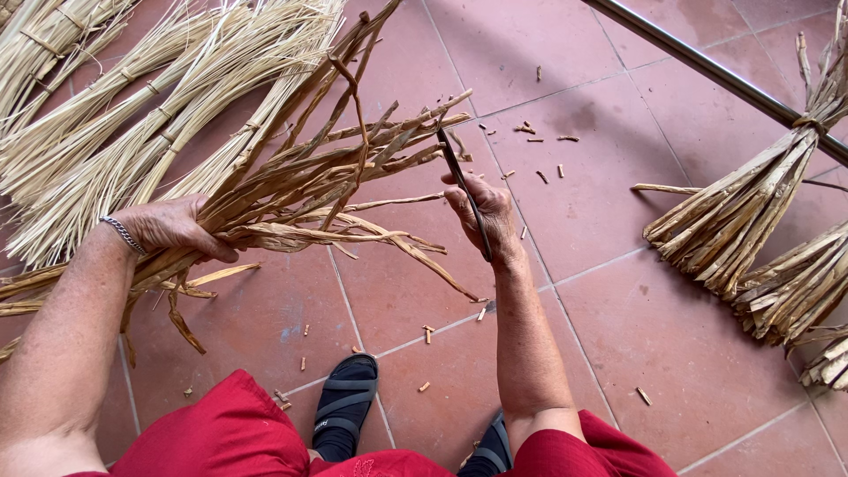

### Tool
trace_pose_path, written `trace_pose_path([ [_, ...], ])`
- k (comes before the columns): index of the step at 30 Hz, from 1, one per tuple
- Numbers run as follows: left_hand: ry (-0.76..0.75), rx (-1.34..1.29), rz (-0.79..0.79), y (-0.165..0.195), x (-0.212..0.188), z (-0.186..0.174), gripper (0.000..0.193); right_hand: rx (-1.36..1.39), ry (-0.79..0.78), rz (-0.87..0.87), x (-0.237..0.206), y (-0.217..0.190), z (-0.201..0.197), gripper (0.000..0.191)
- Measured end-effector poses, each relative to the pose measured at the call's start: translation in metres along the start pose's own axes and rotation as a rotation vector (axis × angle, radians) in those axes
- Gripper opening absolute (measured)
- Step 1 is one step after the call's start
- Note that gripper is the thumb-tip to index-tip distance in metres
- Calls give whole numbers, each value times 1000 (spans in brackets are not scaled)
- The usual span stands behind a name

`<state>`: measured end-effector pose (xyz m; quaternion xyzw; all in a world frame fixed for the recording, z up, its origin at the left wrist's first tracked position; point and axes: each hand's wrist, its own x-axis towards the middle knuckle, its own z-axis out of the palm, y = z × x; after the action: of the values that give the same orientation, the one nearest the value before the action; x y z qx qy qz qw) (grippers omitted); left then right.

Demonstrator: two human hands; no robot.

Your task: The person gathers dried plant stalks on a tiled floor, trims their ends with scissors, and ties them into bundles using strips of the same material. The person places the finished bundles on a metal rack.

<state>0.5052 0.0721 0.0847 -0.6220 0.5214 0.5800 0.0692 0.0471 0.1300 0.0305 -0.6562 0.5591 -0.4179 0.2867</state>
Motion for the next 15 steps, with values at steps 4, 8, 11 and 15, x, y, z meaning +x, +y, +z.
trace_pose_path([
  [4, 0, -41, 24, -3, 3, -2, 51, 39, 3, -20, -1, 1, -1, 44],
  [8, 9, -38, 24, -8, 6, -6, 48, 57, -9, 21, -2, -8, -15, 63],
  [11, 28, -35, 35, -11, 7, -6, 47, -6, 55, -59, 0, -15, -21, 69],
  [15, 27, -5, 52, -7, 7, -3, 46, -262, 96, -80, 1, -26, -21, 64],
])
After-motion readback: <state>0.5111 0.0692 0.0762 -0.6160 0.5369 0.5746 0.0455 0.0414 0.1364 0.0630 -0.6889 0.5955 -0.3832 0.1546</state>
